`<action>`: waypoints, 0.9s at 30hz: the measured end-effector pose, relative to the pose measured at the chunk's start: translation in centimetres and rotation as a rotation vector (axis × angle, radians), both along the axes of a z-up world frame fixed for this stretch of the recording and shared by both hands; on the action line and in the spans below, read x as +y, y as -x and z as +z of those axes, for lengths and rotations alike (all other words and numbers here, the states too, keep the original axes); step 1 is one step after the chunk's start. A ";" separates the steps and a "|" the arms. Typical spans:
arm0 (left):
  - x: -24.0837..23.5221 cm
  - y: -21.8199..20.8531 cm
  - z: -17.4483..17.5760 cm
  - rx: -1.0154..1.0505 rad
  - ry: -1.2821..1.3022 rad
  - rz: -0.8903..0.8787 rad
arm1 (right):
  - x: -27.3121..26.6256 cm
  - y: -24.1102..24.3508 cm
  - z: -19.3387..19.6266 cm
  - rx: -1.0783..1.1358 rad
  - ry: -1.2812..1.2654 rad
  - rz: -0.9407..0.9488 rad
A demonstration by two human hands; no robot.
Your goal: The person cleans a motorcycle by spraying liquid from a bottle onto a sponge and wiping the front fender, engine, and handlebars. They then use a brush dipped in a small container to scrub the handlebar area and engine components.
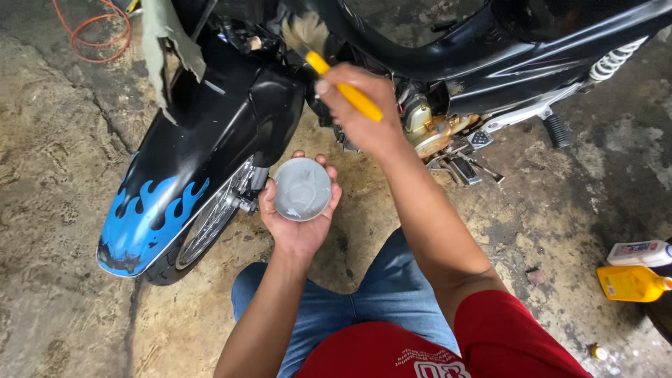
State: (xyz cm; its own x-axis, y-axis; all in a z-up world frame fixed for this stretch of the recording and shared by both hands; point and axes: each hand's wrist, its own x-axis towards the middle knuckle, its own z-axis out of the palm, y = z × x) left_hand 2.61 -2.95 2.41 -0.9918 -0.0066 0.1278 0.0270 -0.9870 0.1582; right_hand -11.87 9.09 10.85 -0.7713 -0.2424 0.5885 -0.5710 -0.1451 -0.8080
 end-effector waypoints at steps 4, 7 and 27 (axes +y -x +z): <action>-0.7 -0.2 0.2 0.019 -0.003 0.011 | -2.2 0.1 -0.3 -0.051 0.114 -0.059; -1.1 -0.9 0.3 -0.007 -0.001 0.022 | -3.1 -0.7 -0.4 0.097 0.000 -0.122; -3.7 -1.9 1.2 -0.007 -0.052 -0.014 | -7.0 -1.0 2.9 0.062 0.052 -0.186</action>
State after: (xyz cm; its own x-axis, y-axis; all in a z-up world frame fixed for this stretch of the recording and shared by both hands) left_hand 4.50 -6.64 3.66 -0.9927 0.0006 0.1205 0.0123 -0.9942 0.1065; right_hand -10.83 2.08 13.80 -0.7618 -0.0671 0.6443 -0.6403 -0.0726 -0.7647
